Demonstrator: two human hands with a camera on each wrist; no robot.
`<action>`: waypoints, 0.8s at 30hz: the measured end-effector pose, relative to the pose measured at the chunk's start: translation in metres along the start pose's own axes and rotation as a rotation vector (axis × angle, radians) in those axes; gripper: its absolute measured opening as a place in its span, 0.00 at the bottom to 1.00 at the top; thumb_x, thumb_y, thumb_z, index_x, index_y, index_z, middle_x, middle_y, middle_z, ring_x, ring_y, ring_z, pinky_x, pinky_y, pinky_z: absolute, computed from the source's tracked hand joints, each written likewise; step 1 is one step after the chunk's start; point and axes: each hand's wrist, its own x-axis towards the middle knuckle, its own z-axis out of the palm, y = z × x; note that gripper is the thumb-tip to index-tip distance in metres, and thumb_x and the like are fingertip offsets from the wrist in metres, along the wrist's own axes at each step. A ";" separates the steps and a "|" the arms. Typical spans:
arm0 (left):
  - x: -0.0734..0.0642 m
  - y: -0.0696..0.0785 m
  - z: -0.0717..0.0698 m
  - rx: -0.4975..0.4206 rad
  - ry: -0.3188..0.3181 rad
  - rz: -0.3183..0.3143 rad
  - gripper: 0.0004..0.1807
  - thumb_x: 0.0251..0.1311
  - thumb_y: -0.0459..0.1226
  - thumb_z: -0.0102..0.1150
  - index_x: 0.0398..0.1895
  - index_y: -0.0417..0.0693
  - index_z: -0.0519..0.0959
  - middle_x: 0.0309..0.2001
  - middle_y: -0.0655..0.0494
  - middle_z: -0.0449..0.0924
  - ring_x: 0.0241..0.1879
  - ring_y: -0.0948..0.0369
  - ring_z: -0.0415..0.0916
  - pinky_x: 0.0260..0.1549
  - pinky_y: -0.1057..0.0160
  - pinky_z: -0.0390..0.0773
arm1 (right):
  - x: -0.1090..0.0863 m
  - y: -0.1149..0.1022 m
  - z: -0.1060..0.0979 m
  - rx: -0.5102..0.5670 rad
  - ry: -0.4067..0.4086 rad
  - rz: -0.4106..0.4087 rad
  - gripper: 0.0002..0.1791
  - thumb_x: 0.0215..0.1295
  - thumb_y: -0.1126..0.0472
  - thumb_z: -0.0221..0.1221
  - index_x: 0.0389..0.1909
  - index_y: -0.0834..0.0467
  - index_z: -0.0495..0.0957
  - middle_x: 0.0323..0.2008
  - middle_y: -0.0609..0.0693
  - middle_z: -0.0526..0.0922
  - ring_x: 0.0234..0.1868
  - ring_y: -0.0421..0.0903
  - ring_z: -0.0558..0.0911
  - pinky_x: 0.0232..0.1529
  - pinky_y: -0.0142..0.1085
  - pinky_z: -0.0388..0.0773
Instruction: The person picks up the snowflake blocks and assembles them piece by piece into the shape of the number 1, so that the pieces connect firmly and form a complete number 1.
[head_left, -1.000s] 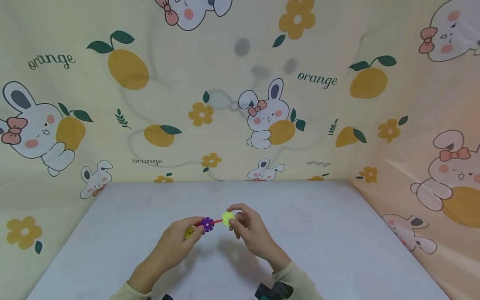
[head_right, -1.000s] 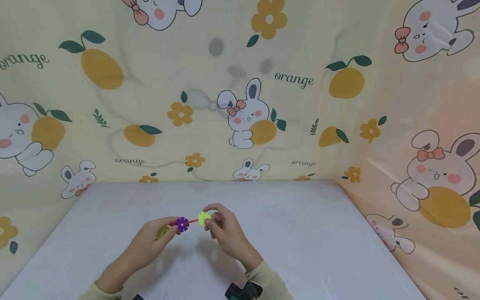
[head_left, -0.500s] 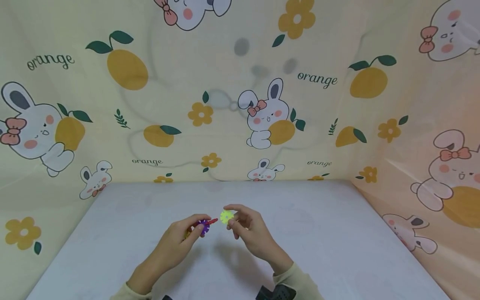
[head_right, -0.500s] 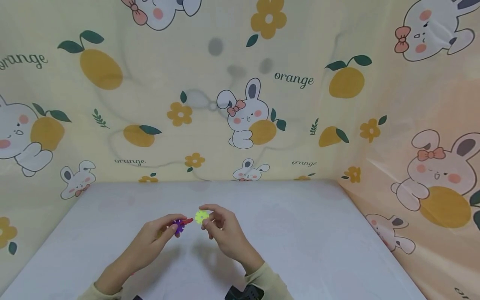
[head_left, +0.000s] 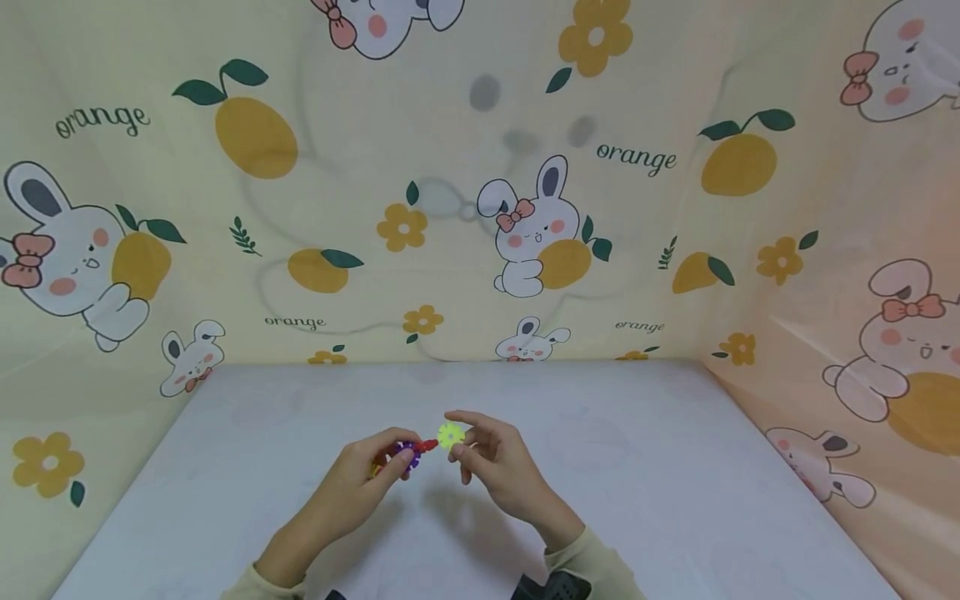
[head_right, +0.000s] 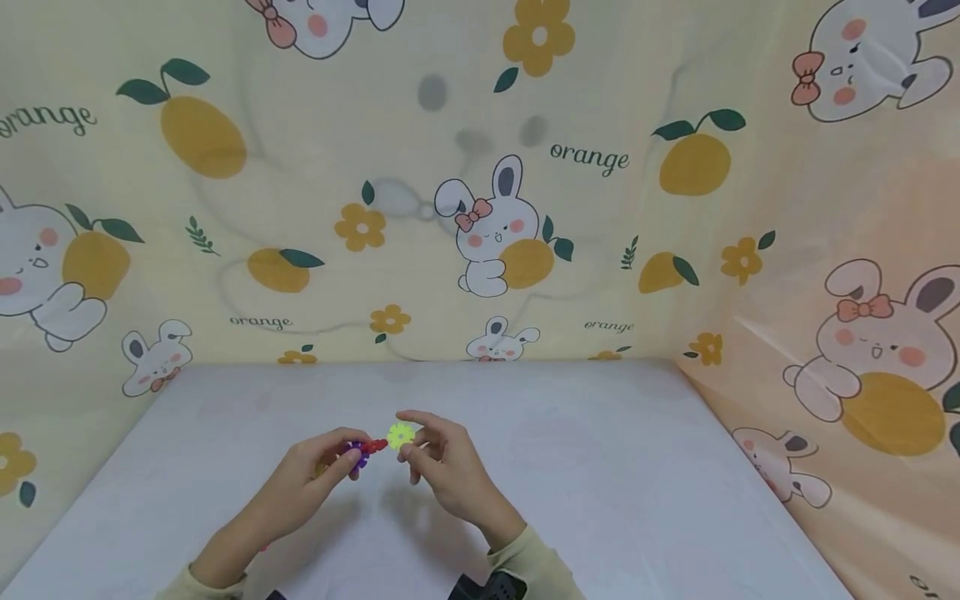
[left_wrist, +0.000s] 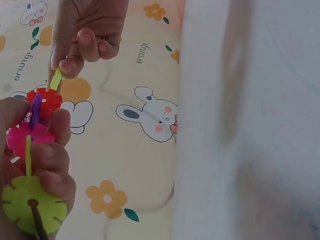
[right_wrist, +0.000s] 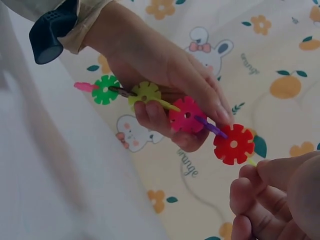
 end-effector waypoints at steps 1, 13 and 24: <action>0.000 0.000 0.000 -0.002 -0.002 -0.010 0.09 0.74 0.40 0.55 0.50 0.50 0.81 0.33 0.61 0.82 0.32 0.69 0.77 0.30 0.69 0.77 | 0.000 0.000 0.000 0.009 -0.005 0.003 0.23 0.73 0.66 0.57 0.67 0.61 0.72 0.37 0.69 0.82 0.23 0.37 0.79 0.33 0.30 0.79; 0.000 0.004 -0.001 0.003 -0.026 -0.053 0.11 0.74 0.42 0.55 0.50 0.47 0.82 0.28 0.61 0.82 0.31 0.68 0.75 0.30 0.69 0.75 | 0.000 0.000 -0.001 0.084 -0.037 0.052 0.22 0.73 0.66 0.58 0.66 0.65 0.73 0.39 0.73 0.82 0.25 0.36 0.81 0.39 0.29 0.81; 0.001 0.002 0.001 0.048 -0.036 -0.062 0.12 0.74 0.48 0.55 0.38 0.55 0.84 0.26 0.67 0.81 0.33 0.65 0.76 0.31 0.68 0.73 | -0.001 0.000 0.001 0.085 -0.082 0.011 0.22 0.71 0.68 0.59 0.64 0.66 0.73 0.39 0.74 0.82 0.25 0.36 0.81 0.37 0.29 0.80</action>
